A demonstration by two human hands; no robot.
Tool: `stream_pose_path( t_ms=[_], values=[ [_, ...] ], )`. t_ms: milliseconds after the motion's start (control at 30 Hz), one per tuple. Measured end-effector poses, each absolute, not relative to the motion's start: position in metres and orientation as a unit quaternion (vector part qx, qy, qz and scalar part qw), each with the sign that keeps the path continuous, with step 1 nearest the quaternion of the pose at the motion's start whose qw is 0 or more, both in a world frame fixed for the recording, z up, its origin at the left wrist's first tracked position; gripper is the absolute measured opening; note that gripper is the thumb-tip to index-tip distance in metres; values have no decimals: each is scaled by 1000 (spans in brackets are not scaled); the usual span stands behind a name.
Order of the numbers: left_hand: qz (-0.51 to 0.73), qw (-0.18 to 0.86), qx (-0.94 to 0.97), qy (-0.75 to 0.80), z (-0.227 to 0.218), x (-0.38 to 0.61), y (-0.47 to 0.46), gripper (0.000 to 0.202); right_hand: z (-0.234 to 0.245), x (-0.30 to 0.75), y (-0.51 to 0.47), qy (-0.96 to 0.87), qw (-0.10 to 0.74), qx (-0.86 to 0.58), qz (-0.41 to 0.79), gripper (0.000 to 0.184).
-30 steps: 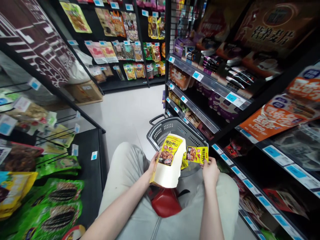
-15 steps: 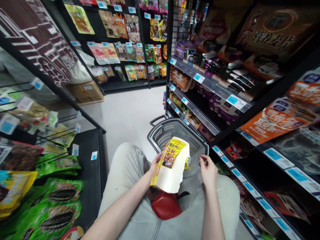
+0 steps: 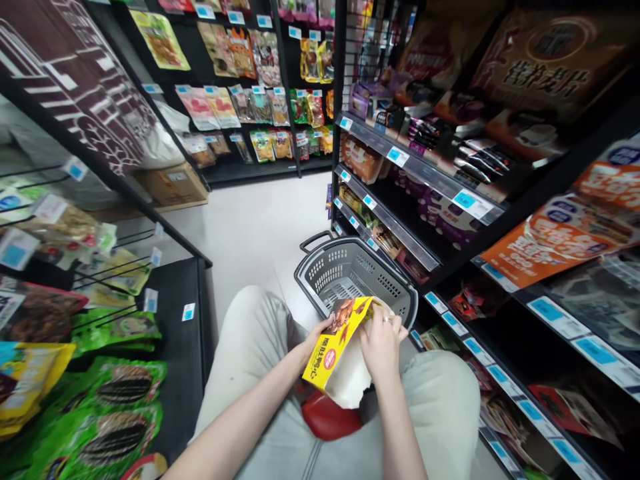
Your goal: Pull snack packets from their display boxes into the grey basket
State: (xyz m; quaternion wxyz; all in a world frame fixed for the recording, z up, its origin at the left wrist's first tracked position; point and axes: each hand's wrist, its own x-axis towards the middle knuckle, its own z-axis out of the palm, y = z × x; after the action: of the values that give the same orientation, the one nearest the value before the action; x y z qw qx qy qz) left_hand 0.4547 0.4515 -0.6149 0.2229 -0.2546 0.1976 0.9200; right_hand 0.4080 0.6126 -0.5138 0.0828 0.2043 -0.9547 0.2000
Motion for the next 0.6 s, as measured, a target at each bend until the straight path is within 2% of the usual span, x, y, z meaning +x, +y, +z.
stream_pose_path(
  t_ms=[133, 267, 333, 433, 533, 600],
  values=[
    [915, 248, -251, 195, -608, 456, 450, 49, -516, 403, 620, -962, 75, 209, 159, 19],
    [918, 261, -238, 181, -600, 457, 452, 51, -517, 397, 633, -968, 79, 179, 160, 17],
    [925, 250, -231, 171, -597, 456, 452, 54, -517, 393, 640, -951, 72, 181, 241, 16],
    [939, 230, -214, 141, -597, 456, 451, 58, -517, 388, 649, -881, 44, 173, 438, 18],
    [945, 230, -203, 112, -605, 458, 447, 62, -521, 382, 653, -784, 36, 59, 617, 31],
    [944, 226, -213, 114, -613, 459, 444, 58, -523, 380, 653, -720, 58, -30, 691, 40]
  ],
)
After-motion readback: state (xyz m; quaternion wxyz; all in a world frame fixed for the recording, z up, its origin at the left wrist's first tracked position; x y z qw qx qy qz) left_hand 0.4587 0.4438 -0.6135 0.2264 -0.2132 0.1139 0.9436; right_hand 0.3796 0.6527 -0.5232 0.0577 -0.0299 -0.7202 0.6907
